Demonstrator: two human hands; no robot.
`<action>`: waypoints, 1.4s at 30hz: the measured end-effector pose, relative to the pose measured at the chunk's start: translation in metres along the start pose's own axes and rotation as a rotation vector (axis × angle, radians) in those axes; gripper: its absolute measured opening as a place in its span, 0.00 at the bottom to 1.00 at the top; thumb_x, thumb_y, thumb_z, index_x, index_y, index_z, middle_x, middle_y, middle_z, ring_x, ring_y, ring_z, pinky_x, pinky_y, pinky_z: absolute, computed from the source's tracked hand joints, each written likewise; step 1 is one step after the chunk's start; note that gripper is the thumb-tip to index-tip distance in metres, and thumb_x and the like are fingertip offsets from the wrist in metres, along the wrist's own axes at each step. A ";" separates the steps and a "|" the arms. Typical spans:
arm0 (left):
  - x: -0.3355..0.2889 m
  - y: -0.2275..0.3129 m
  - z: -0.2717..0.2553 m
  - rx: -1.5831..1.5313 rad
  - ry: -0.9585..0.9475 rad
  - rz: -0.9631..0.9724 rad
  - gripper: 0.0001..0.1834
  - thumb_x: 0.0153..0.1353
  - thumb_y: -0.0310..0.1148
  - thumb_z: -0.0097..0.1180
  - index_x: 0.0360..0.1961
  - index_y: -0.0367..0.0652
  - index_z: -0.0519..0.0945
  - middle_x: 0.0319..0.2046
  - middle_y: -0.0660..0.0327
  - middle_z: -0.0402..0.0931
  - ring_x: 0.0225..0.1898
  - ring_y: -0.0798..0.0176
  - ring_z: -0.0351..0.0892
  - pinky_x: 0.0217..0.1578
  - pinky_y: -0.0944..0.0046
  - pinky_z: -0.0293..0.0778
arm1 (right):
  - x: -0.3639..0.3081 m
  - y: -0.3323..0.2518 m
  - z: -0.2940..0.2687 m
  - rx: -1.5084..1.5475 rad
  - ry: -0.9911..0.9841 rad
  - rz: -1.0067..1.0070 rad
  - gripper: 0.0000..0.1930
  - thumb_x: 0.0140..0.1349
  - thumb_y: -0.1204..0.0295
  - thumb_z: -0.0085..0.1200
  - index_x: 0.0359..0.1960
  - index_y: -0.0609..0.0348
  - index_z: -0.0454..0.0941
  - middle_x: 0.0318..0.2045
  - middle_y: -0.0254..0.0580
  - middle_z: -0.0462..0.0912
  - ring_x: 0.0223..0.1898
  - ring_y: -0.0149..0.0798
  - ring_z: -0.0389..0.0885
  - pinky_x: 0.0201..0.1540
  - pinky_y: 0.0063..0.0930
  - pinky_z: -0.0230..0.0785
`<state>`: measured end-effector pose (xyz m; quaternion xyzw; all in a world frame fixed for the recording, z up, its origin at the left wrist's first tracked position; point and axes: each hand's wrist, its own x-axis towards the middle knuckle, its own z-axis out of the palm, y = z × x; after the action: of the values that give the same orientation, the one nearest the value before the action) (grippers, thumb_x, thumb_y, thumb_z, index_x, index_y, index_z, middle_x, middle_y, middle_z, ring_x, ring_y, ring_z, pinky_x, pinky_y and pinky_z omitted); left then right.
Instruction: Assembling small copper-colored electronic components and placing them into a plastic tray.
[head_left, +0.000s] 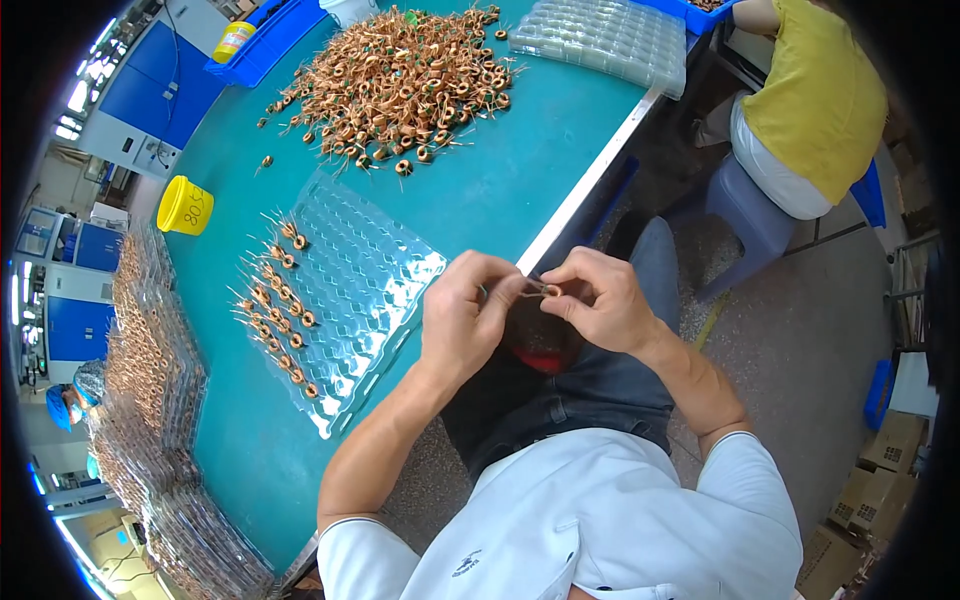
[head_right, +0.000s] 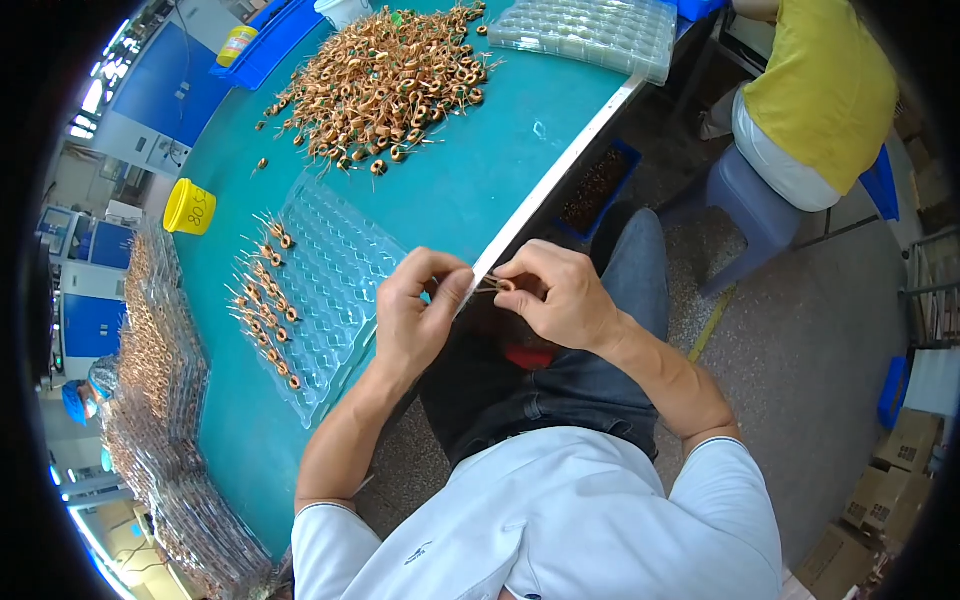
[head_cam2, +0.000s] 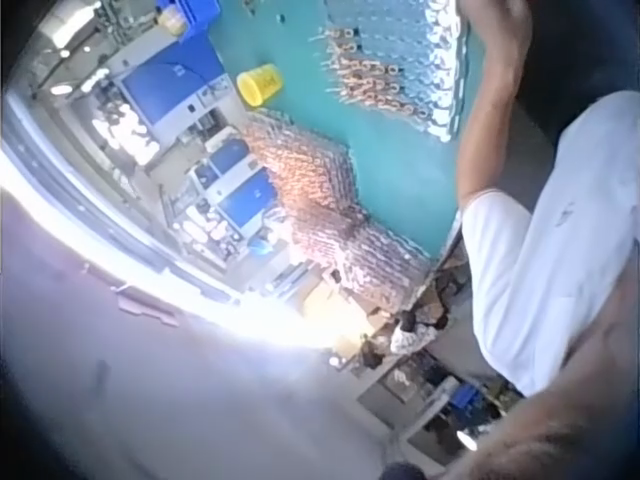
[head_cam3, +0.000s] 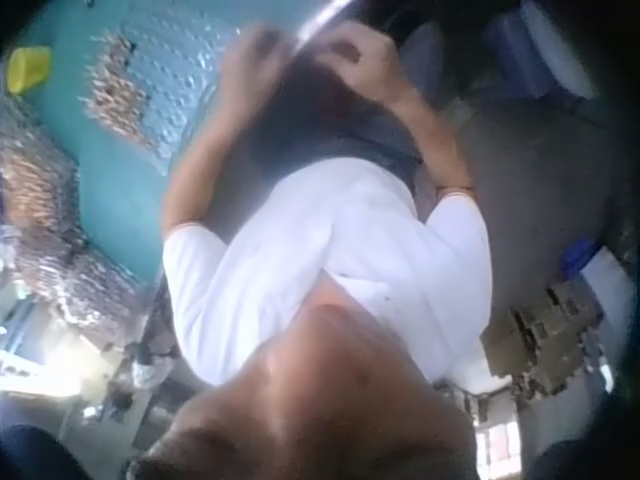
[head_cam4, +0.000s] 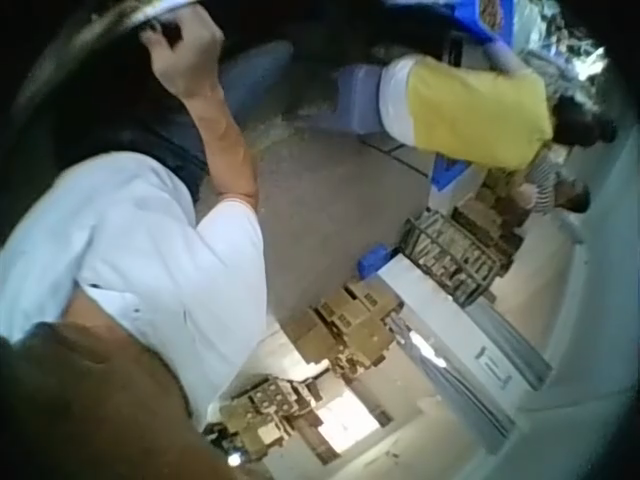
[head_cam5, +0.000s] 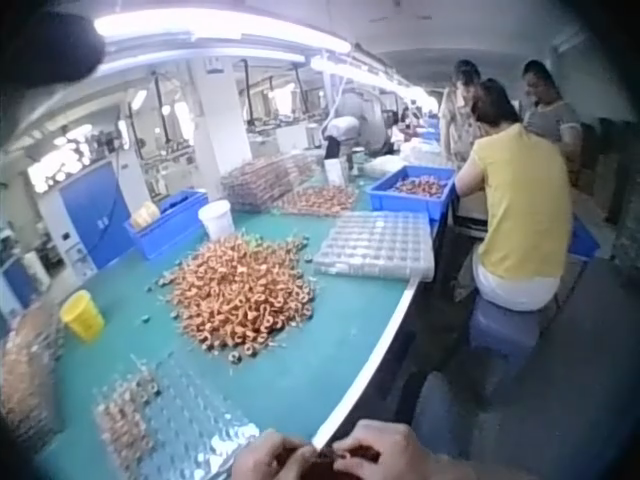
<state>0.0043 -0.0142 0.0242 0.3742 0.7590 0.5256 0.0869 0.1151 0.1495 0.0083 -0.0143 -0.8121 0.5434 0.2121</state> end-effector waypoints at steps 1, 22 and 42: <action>-0.002 0.002 0.002 -0.144 0.100 -0.081 0.08 0.57 0.28 0.66 0.33 0.39 0.78 0.26 0.61 0.78 0.30 0.65 0.77 0.30 0.66 0.72 | -0.002 0.003 0.002 -0.003 0.004 -0.002 0.09 0.53 0.81 0.66 0.36 0.66 0.79 0.28 0.36 0.77 0.29 0.24 0.80 0.30 0.19 0.73; -0.012 -0.002 -0.004 -0.425 -0.403 -0.373 0.17 0.64 0.39 0.62 0.44 0.35 0.82 0.26 0.63 0.81 0.28 0.74 0.78 0.32 0.70 0.77 | 0.024 0.001 -0.004 0.296 -0.223 0.031 0.06 0.65 0.75 0.58 0.40 0.66 0.80 0.30 0.35 0.81 0.27 0.23 0.78 0.29 0.16 0.70; -0.096 -0.046 -0.173 0.242 0.663 -0.278 0.04 0.61 0.29 0.63 0.33 0.41 0.81 0.39 0.63 0.75 0.37 0.70 0.72 0.35 0.71 0.70 | 0.231 0.054 0.092 -0.827 -0.400 -0.710 0.18 0.48 0.84 0.53 0.43 0.58 0.81 0.43 0.39 0.79 0.47 0.44 0.74 0.51 0.32 0.70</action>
<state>-0.0412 -0.2118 0.0340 0.0847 0.8461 0.5079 -0.1379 -0.1392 0.1496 0.0067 0.2803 -0.9362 0.0687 0.2006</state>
